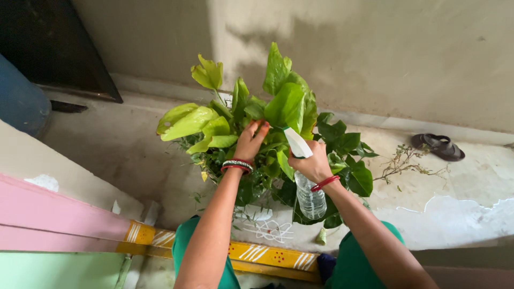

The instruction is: The person uses a spray bottle to mist the leaves of a potted plant. They hold leaves with one hand and spray with the other, moving around the plant to cover different areas.

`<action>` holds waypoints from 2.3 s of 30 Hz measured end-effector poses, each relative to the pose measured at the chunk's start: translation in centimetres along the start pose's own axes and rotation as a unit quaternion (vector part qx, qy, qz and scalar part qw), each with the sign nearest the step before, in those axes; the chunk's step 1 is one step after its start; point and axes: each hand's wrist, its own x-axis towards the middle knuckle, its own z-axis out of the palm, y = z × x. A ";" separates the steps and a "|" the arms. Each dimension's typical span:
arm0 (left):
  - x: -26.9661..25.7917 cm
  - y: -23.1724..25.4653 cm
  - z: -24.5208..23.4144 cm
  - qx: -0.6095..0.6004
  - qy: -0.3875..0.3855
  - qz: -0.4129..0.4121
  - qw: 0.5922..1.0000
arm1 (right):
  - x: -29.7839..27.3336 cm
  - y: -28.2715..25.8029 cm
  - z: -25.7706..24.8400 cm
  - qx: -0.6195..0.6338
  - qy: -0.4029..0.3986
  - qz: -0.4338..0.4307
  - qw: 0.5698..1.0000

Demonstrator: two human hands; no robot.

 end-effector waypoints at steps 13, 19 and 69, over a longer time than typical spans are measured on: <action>-2.0 7.7 1.9 0.160 0.167 0.118 0.966 | -0.1 2.7 -2.0 -0.030 0.041 0.029 0.998; -2.1 8.7 3.1 0.097 0.161 0.075 0.979 | -0.7 2.5 -2.6 0.000 0.056 0.015 0.998; -2.6 -1.1 8.1 0.211 0.022 0.045 0.976 | 2.4 -0.3 1.5 0.005 0.013 0.036 0.999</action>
